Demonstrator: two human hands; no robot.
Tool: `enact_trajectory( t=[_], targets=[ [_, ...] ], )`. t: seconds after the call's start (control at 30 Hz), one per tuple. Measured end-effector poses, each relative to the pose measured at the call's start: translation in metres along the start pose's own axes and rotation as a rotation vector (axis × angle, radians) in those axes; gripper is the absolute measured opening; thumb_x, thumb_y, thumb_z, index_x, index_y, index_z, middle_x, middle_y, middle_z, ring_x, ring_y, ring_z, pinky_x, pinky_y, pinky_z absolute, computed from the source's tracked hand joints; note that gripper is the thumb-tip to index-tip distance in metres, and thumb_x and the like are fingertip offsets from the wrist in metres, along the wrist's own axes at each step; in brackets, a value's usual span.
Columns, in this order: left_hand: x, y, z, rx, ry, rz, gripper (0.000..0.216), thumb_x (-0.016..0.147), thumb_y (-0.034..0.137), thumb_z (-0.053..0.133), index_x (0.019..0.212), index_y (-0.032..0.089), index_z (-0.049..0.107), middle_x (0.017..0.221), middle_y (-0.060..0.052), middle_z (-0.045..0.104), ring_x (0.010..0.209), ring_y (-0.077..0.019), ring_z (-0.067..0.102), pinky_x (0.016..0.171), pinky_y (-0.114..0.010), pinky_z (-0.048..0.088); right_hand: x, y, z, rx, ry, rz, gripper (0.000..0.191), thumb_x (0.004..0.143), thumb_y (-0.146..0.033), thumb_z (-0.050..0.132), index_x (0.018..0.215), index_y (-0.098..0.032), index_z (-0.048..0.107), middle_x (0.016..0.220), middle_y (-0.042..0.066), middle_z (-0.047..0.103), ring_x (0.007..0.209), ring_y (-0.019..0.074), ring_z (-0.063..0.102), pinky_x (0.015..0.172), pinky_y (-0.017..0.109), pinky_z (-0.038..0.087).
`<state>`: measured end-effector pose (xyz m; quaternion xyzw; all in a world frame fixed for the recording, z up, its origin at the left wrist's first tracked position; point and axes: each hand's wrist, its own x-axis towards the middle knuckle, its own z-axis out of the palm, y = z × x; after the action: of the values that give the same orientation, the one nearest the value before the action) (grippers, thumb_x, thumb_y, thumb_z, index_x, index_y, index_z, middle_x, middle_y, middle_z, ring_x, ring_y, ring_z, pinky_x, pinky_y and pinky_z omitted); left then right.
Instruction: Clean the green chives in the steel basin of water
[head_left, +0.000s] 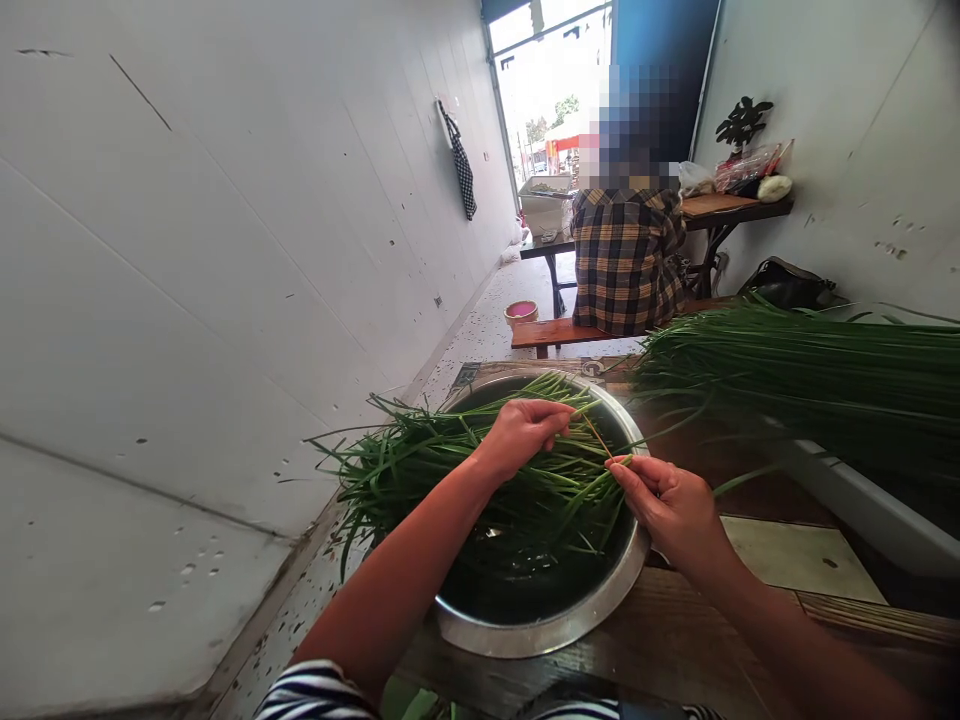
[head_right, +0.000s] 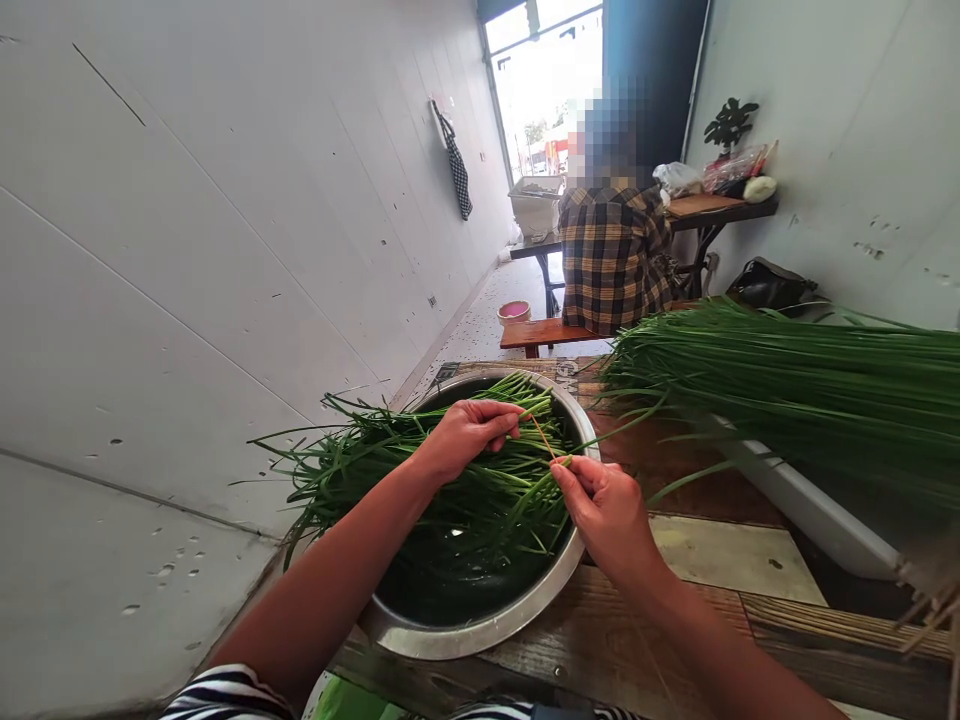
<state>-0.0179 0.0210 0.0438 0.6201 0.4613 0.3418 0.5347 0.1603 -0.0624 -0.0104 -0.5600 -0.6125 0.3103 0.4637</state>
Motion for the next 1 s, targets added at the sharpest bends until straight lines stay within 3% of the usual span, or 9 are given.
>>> enact_trajectory(
  t=[0.17, 0.4, 0.53, 0.67, 0.87, 1.0],
  targets=[
    [-0.002, 0.002, 0.003, -0.002, -0.001, 0.003, 0.032, 0.072, 0.034, 0.068, 0.092, 0.009, 0.072, 0.07, -0.003, 0.065, 0.049, -0.0044, 0.045, 0.048, -0.02, 0.035, -0.001, 0.0, 0.002, 0.125, -0.005, 0.052, 0.041, 0.085, -0.052, 0.053, 0.078, -0.015, 0.07, 0.052, 0.0, 0.053, 0.045, 0.01, 0.042, 0.039, 0.021, 0.027],
    [-0.007, 0.003, 0.005, 0.039, -0.018, 0.075, 0.029, 0.076, 0.032, 0.066, 0.093, 0.011, 0.073, 0.07, -0.004, 0.067, 0.051, -0.0064, 0.049, 0.051, -0.021, 0.04, -0.003, -0.004, 0.005, 0.341, 0.013, 0.134, 0.044, 0.077, -0.055, 0.062, 0.086, -0.013, 0.071, 0.053, -0.001, 0.051, 0.045, 0.0093, 0.042, 0.039, 0.021, 0.03],
    [-0.014, 0.004, 0.013, 0.257, -0.015, 0.301, 0.023, 0.083, 0.027, 0.059, 0.093, 0.014, 0.074, 0.075, -0.005, 0.069, 0.059, -0.01, 0.056, 0.061, -0.024, 0.047, -0.001, -0.011, 0.003, 0.404, 0.047, 0.164, 0.044, 0.074, -0.056, 0.064, 0.085, -0.014, 0.07, 0.05, -0.003, 0.047, 0.044, 0.0086, 0.039, 0.04, 0.021, 0.03],
    [-0.022, 0.005, 0.023, 0.492, 0.105, 0.573, 0.024, 0.089, 0.024, 0.051, 0.095, 0.018, 0.074, 0.086, -0.006, 0.072, 0.08, -0.0145, 0.064, 0.075, -0.026, 0.05, 0.0, -0.016, -0.001, 0.392, 0.085, 0.163, 0.043, 0.073, -0.054, 0.065, 0.086, -0.013, 0.07, 0.048, -0.004, 0.046, 0.042, 0.0079, 0.038, 0.039, 0.021, 0.03],
    [-0.027, 0.001, 0.023, 0.85, 0.241, 0.829, 0.032, 0.092, 0.018, 0.04, 0.103, 0.021, 0.07, 0.096, -0.006, 0.072, 0.086, -0.0149, 0.064, 0.081, -0.029, 0.049, -0.005, 0.0, -0.006, 0.277, 0.079, 0.089, 0.035, 0.075, -0.048, 0.066, 0.088, -0.015, 0.071, 0.057, 0.0, 0.06, 0.052, 0.0126, 0.052, 0.05, 0.024, 0.044],
    [-0.026, -0.005, 0.019, 0.948, 0.245, 0.937, 0.032, 0.093, 0.02, 0.04, 0.109, 0.022, 0.067, 0.097, -0.007, 0.072, 0.083, -0.0152, 0.063, 0.08, -0.03, 0.049, -0.009, 0.005, -0.008, 0.228, 0.12, 0.045, 0.029, 0.08, -0.044, 0.062, 0.086, -0.017, 0.072, 0.061, 0.001, 0.062, 0.056, 0.0143, 0.056, 0.054, 0.025, 0.047]
  ],
)
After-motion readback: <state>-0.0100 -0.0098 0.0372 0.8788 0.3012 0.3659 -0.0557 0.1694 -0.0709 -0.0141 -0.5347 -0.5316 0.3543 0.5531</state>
